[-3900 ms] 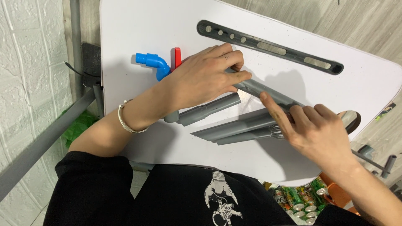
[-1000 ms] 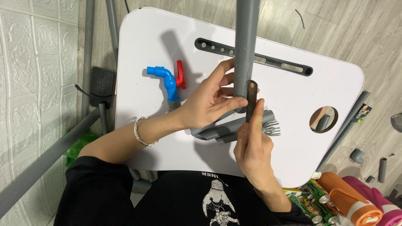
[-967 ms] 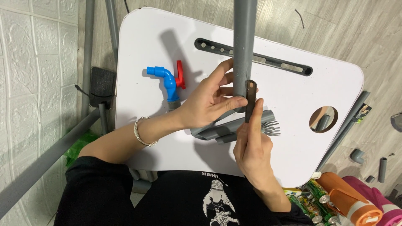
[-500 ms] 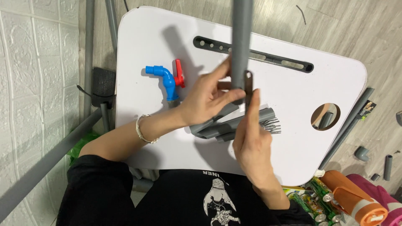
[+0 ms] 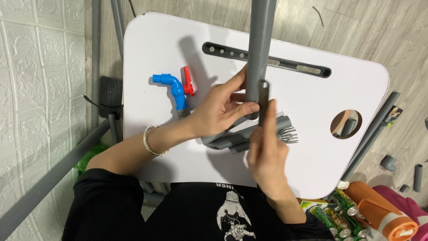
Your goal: The person uses a utility knife to cut a gray PVC pipe on a white table. They score the pipe repeatedly, rotate it, and snap it to complete the cut. The person then inspects the cut edge and repeats the process on another section of pipe.
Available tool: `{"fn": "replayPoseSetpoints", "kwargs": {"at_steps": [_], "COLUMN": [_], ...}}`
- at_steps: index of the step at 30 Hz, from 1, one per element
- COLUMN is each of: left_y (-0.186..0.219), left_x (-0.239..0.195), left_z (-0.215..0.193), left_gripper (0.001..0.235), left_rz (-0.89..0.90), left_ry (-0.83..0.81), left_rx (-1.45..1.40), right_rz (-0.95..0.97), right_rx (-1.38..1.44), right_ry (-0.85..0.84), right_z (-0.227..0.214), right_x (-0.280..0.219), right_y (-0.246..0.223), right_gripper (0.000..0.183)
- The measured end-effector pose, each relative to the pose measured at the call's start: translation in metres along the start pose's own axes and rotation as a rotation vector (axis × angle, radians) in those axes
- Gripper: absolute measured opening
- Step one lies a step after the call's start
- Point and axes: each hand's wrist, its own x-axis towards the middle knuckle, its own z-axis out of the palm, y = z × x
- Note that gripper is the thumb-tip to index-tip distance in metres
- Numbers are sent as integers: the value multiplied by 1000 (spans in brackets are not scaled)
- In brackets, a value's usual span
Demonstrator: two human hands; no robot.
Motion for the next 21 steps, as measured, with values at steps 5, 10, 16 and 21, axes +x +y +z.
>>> {"fn": "replayPoseSetpoints", "kwargs": {"at_steps": [5, 10, 16, 21], "left_y": [24, 46, 42, 8], "left_x": [-4, -3, 3, 4], "left_z": [-11, -14, -19, -32], "left_gripper": [71, 77, 64, 31], "left_rz": [-40, -148, -278, 24], "left_ry": [-123, -205, -361, -299], "left_rx": [121, 406, 653, 990], "right_rz": [-29, -366, -660, -792], "right_rx": [5, -351, -1030, -983], "right_ry": [33, -153, -187, -302], "right_z": [-44, -93, -123, -108], "right_x": [11, 40, 62, 86], "right_y": [31, 42, 46, 58], "right_gripper": [52, 34, 15, 31]}}
